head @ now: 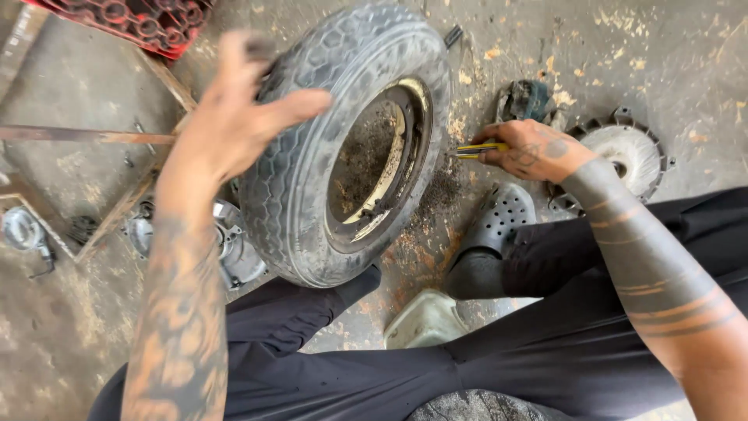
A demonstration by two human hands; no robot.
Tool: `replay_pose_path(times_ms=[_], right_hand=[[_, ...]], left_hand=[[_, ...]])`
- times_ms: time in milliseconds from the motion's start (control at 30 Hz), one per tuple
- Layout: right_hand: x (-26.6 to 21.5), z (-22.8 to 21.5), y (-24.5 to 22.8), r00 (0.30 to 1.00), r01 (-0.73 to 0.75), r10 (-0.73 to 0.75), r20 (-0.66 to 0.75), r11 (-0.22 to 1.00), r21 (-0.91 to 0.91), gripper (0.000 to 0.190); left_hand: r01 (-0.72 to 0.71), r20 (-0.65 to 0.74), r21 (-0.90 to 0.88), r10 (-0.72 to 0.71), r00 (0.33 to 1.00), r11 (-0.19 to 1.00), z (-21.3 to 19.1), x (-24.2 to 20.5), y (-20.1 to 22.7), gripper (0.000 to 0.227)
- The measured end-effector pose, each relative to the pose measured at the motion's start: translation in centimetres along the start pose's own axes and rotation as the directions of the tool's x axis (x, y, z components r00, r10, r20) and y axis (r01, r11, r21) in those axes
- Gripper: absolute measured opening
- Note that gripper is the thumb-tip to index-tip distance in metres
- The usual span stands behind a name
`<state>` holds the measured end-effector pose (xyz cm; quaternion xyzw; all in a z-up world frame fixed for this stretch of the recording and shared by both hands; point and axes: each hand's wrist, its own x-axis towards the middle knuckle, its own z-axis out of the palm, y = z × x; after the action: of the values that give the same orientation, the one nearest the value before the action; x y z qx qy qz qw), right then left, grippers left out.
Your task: Cleaning the inner rim of a motorcycle tire using a small scraping tool to remove debris
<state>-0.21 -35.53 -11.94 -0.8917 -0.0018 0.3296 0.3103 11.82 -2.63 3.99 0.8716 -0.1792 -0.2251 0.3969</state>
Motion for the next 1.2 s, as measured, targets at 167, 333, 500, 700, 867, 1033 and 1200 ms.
replay_pose_path(times_ms=[167,333,500,700,867,1033,1200], right_hand=[[1.1,-0.8,2.8,0.986,0.006,0.036,-0.164,0.968,0.249,0.045],[9.2,1.1,5.1,0.838,0.255,0.218,-0.500,0.654,0.712,0.031],[14.1,4.3,2.0,0.956,0.165,0.076,-0.283,0.660,0.733,0.082],[10.6,5.1,-1.1,0.899,0.286,0.098,-0.427,0.607,0.742,0.052],[12.6,4.0,-0.1,0.889,0.242,0.184,-0.419,0.588,0.772,0.065],[4.2,-5.6,-5.4,0.859,0.437,0.028,-0.512,0.481,0.760,0.034],[-2.5,-9.2,-9.2,0.403,0.686,-0.258,-0.878,0.720,0.103,0.023]], left_hand=[[0.296,-0.030,0.557,-0.338,0.941,0.776,1.5,1.4,2.8,0.134],[0.292,-0.081,0.457,-0.288,0.954,0.840,3.4,-4.2,2.1,0.129],[0.154,-0.229,0.547,-0.030,0.973,0.823,6.7,-7.4,1.8,0.123],[0.261,-0.304,0.442,-0.131,0.944,0.858,6.8,-8.7,0.3,0.117],[0.148,-0.362,0.387,0.002,0.932,0.910,5.7,-12.7,1.5,0.118],[-0.152,-0.447,0.379,0.324,0.834,0.913,3.5,-16.9,1.7,0.114],[-0.315,-0.505,0.458,0.535,0.677,0.831,5.1,-16.3,-4.7,0.115]])
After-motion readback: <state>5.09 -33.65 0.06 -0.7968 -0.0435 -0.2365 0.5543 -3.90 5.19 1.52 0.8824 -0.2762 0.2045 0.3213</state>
